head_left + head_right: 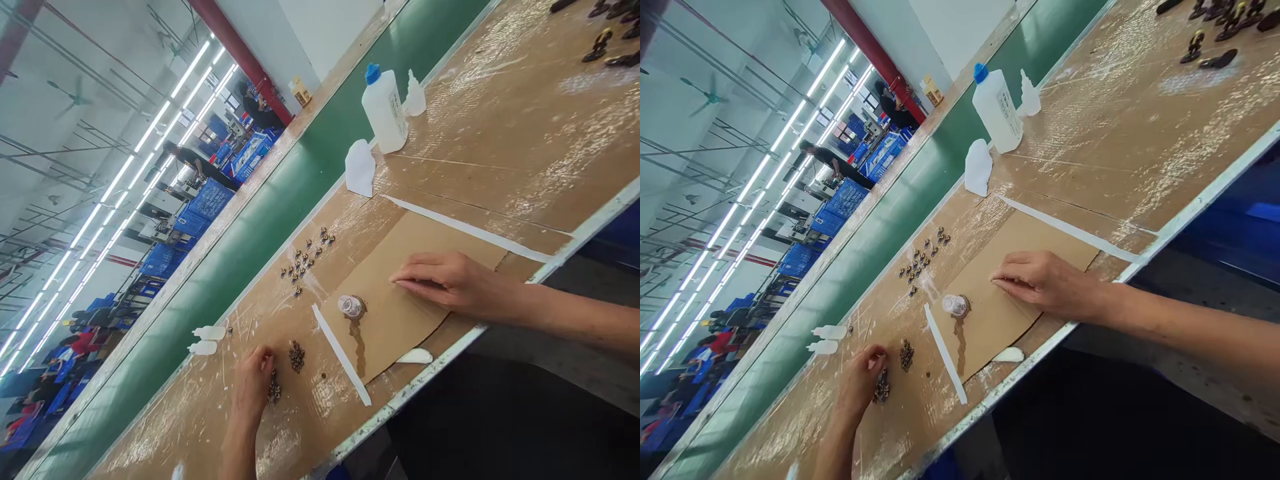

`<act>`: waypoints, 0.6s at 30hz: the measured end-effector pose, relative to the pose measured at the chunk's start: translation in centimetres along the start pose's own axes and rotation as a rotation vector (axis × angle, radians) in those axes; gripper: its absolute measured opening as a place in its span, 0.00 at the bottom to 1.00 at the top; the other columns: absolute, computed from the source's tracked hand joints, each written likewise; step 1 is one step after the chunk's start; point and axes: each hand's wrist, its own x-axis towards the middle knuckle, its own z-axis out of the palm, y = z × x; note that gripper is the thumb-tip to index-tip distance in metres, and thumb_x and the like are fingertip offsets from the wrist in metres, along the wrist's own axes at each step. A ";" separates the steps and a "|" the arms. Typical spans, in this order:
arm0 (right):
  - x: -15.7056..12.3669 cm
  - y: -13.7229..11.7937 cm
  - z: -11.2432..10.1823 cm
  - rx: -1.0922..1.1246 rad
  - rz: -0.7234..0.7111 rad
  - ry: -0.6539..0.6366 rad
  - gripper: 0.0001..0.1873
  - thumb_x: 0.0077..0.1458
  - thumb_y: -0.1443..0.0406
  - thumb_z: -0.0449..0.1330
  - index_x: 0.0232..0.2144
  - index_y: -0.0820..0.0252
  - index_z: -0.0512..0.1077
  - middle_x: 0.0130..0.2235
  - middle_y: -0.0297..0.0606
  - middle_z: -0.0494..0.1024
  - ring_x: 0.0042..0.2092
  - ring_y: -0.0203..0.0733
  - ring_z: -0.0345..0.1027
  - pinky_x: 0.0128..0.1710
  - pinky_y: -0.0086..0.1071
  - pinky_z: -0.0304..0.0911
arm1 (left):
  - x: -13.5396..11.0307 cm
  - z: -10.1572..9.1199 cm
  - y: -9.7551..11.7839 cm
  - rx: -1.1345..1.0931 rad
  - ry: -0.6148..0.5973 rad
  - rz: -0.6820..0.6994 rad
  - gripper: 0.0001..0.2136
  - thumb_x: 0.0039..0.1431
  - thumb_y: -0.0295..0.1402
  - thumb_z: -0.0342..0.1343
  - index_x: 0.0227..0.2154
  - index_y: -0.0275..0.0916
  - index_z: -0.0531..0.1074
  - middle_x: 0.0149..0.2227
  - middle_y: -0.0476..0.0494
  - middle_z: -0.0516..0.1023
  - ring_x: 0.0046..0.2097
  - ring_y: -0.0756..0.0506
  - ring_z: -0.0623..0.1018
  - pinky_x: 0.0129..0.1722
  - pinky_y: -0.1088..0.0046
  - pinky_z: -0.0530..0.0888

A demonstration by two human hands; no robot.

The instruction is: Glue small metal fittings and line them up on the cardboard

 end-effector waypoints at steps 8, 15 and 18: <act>0.2 -0.1 -0.1 0.014 0.003 -0.006 0.14 0.62 0.64 0.50 0.38 0.64 0.75 0.35 0.41 0.75 0.37 0.37 0.69 0.37 0.30 0.62 | -1.7 -0.9 0.3 -0.532 0.085 -0.388 0.19 0.36 0.40 0.67 0.35 0.40 0.77 0.36 0.46 0.80 0.41 0.45 0.77 0.47 0.66 0.72; 0.0 -0.1 -0.1 0.019 -0.011 -0.006 0.13 0.62 0.65 0.50 0.37 0.64 0.74 0.34 0.40 0.75 0.35 0.36 0.68 0.36 0.29 0.61 | -4.9 -0.4 3.2 -0.959 0.070 -0.494 0.13 0.34 0.39 0.70 0.25 0.42 0.77 0.27 0.52 0.77 0.31 0.52 0.76 0.43 0.73 0.76; 0.0 0.0 0.0 0.015 -0.014 0.003 0.13 0.62 0.64 0.51 0.37 0.64 0.75 0.33 0.40 0.75 0.35 0.36 0.68 0.36 0.29 0.61 | -5.9 -0.2 4.4 -1.007 0.020 -0.517 0.13 0.33 0.39 0.70 0.22 0.40 0.76 0.23 0.52 0.73 0.24 0.54 0.71 0.33 0.76 0.77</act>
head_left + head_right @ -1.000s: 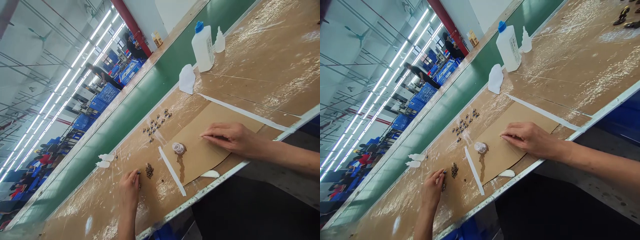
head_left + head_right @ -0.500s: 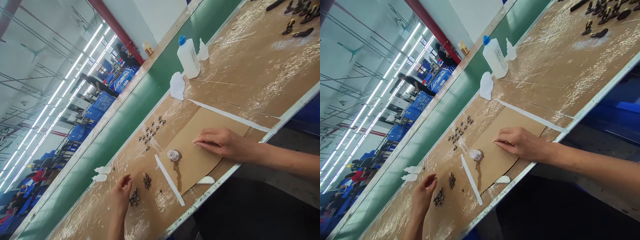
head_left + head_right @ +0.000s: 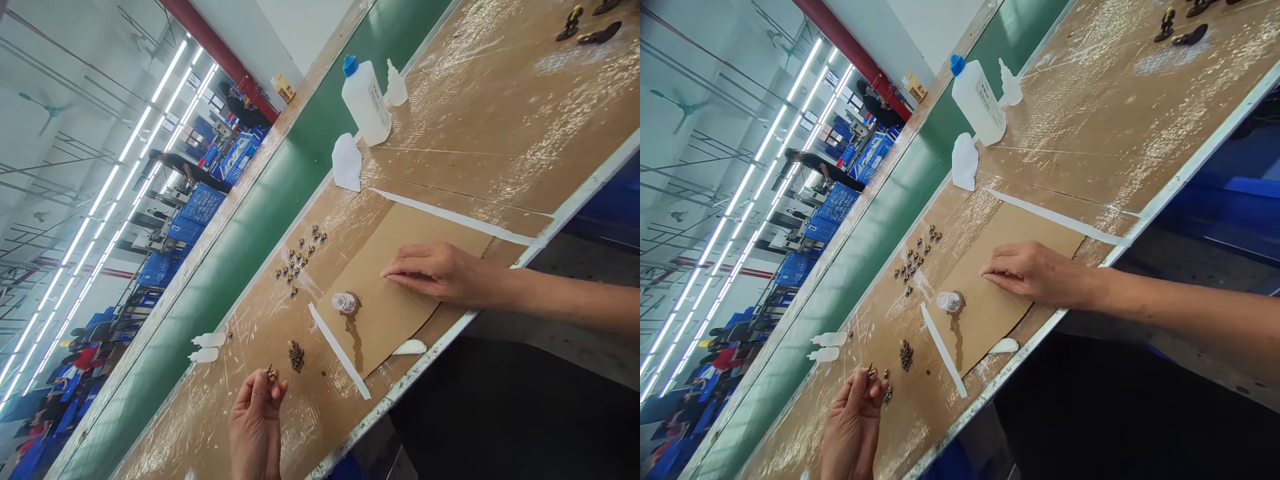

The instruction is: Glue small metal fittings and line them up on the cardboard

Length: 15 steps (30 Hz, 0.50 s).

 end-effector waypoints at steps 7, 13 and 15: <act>0.2 -0.4 -0.1 -0.005 0.018 0.005 0.15 0.63 0.64 0.50 0.35 0.66 0.75 0.31 0.41 0.74 0.34 0.37 0.68 0.35 0.29 0.61 | -0.7 1.2 0.2 -0.030 -0.022 -0.070 0.12 0.32 0.36 0.71 0.23 0.40 0.78 0.22 0.51 0.74 0.21 0.56 0.68 0.28 0.76 0.76; 0.2 -0.3 -0.1 -0.001 -0.001 0.015 0.13 0.62 0.66 0.50 0.35 0.66 0.74 0.31 0.41 0.74 0.33 0.35 0.67 0.34 0.28 0.61 | -1.4 4.4 0.4 0.002 0.010 -0.007 0.19 0.20 0.39 0.73 0.21 0.38 0.78 0.17 0.51 0.74 0.19 0.55 0.70 0.28 0.75 0.78; 0.2 -0.2 -0.1 -0.001 -0.008 0.016 0.13 0.62 0.67 0.51 0.35 0.66 0.74 0.31 0.41 0.74 0.34 0.35 0.67 0.35 0.28 0.61 | -1.8 5.8 0.8 0.042 0.006 0.030 0.19 0.21 0.38 0.73 0.23 0.38 0.78 0.19 0.50 0.76 0.21 0.53 0.74 0.30 0.76 0.78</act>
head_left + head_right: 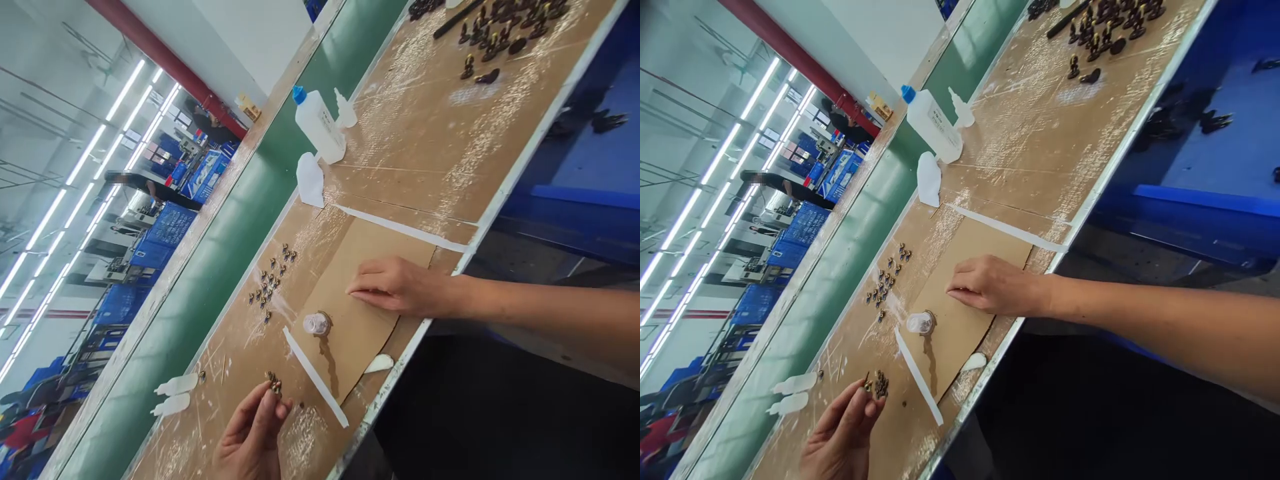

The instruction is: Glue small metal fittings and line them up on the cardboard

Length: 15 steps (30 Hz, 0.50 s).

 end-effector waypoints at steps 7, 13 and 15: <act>0.1 -0.2 -0.2 -0.017 -0.015 -0.011 0.13 0.62 0.68 0.50 0.36 0.66 0.75 0.31 0.41 0.74 0.35 0.36 0.67 0.36 0.27 0.61 | -0.4 4.2 2.2 0.485 -0.036 0.165 0.21 0.32 0.45 0.69 0.31 0.38 0.79 0.26 0.47 0.79 0.29 0.50 0.76 0.29 0.79 0.74; 0.1 -0.3 -0.4 -0.064 -0.029 -0.014 0.13 0.62 0.67 0.50 0.35 0.66 0.74 0.31 0.41 0.73 0.34 0.36 0.66 0.34 0.28 0.60 | 0.4 6.6 2.1 0.717 -0.095 0.376 0.19 0.38 0.48 0.64 0.30 0.41 0.79 0.27 0.48 0.79 0.31 0.47 0.76 0.33 0.72 0.73; 0.1 -0.3 -0.4 -0.070 -0.030 -0.010 0.13 0.62 0.67 0.50 0.35 0.66 0.74 0.31 0.41 0.73 0.34 0.36 0.66 0.34 0.29 0.60 | 0.7 7.1 2.1 0.792 -0.091 0.439 0.17 0.41 0.49 0.63 0.29 0.41 0.79 0.25 0.48 0.77 0.31 0.47 0.75 0.33 0.72 0.72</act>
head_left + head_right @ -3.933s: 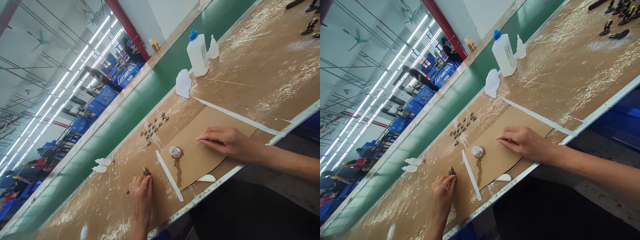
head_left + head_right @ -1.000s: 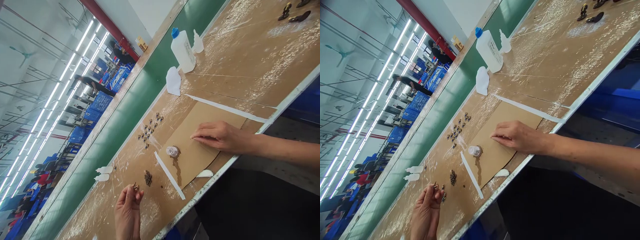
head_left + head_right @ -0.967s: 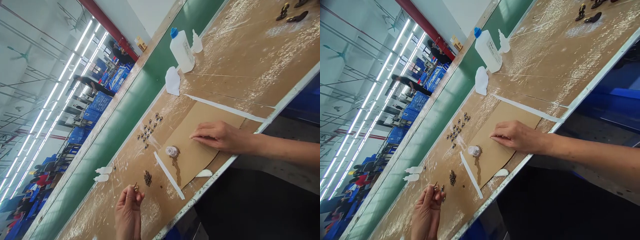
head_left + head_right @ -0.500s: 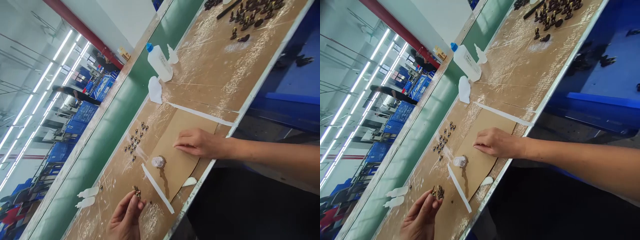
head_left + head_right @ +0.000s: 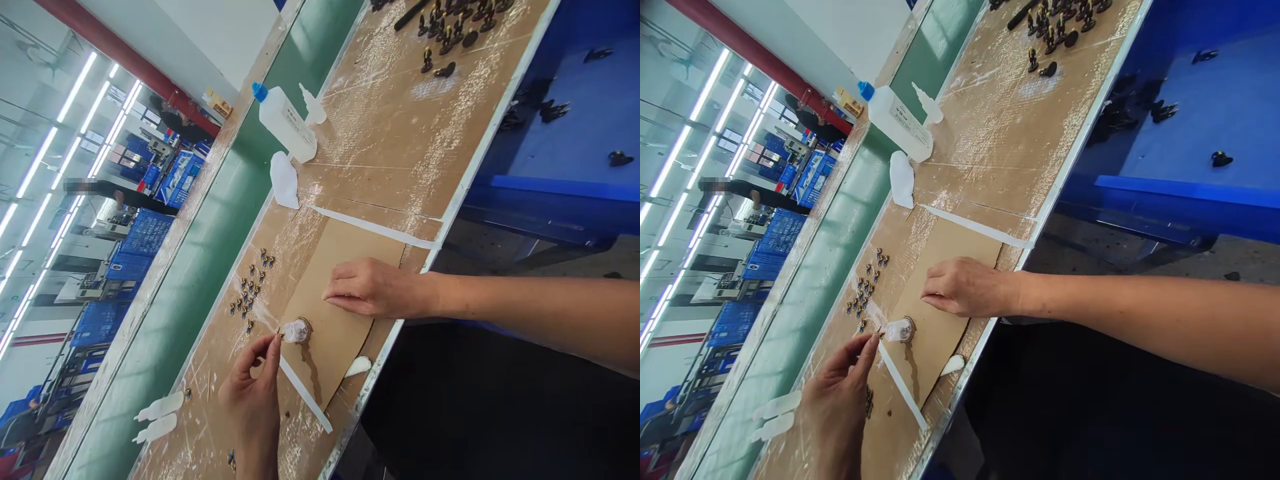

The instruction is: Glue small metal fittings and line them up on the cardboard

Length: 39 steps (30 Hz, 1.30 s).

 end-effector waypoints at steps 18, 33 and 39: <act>0.0 -0.2 -0.2 -0.044 -0.003 -0.003 0.13 0.61 0.68 0.51 0.34 0.67 0.75 0.31 0.41 0.74 0.34 0.37 0.65 0.34 0.29 0.59 | 1.2 0.3 0.6 0.092 -0.035 0.134 0.12 0.43 0.45 0.62 0.24 0.43 0.78 0.23 0.50 0.74 0.27 0.48 0.71 0.33 0.72 0.70; -0.1 -0.2 -0.3 -0.037 -0.004 -0.006 0.12 0.62 0.67 0.50 0.34 0.65 0.74 0.30 0.41 0.73 0.34 0.37 0.65 0.33 0.29 0.59 | 0.8 0.5 0.6 0.172 -0.063 0.229 0.11 0.46 0.45 0.60 0.25 0.44 0.77 0.24 0.51 0.74 0.28 0.48 0.72 0.35 0.73 0.69; -0.1 -0.2 -0.3 -0.009 0.011 -0.013 0.13 0.62 0.67 0.50 0.34 0.66 0.74 0.31 0.41 0.73 0.35 0.37 0.65 0.34 0.29 0.59 | 0.8 0.5 0.6 0.160 -0.063 0.212 0.10 0.47 0.44 0.60 0.26 0.45 0.77 0.25 0.51 0.74 0.29 0.49 0.71 0.35 0.74 0.68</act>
